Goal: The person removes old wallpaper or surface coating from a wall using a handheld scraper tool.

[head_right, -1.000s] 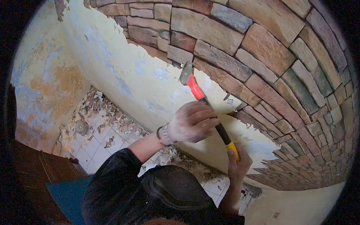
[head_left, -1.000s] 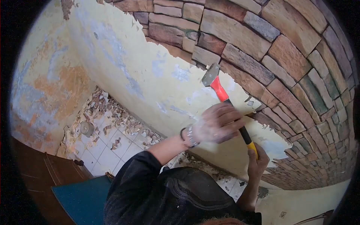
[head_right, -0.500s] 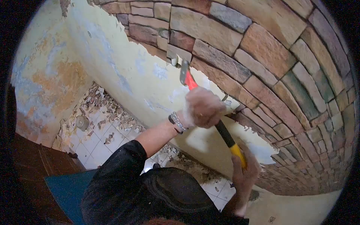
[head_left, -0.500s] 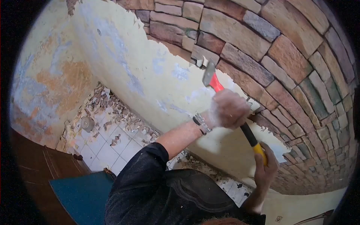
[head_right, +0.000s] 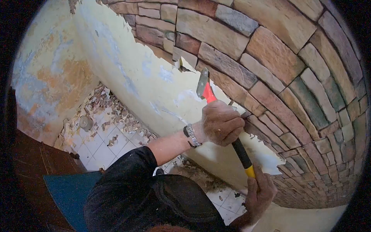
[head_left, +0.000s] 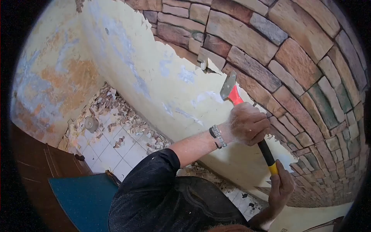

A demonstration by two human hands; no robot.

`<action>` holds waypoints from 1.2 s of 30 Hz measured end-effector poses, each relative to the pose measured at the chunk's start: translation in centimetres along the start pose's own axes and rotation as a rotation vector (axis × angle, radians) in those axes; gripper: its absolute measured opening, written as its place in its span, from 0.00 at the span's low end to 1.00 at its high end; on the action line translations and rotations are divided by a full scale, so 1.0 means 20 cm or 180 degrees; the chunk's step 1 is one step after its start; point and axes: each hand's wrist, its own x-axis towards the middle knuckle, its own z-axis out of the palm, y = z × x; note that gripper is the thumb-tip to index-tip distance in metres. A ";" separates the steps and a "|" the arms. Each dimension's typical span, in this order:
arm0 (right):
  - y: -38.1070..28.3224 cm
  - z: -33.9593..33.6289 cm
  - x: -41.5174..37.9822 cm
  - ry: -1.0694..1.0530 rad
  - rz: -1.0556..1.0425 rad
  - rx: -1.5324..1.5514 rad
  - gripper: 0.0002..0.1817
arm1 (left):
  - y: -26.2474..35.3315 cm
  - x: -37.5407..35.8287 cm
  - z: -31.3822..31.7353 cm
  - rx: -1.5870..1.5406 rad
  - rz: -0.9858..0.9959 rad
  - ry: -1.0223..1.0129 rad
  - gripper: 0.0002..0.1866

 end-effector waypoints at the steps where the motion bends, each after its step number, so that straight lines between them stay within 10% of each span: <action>1: -0.01 -0.01 0.00 -0.0064 0.0105 -0.0082 0.21 | 0.02 0.04 -0.03 -0.0048 -0.0171 -0.0360 0.05; 36: -0.11 0.36 0.22 0.0074 -0.0524 0.0144 0.17 | -0.36 -0.06 -0.25 0.0144 0.0029 -0.0516 0.03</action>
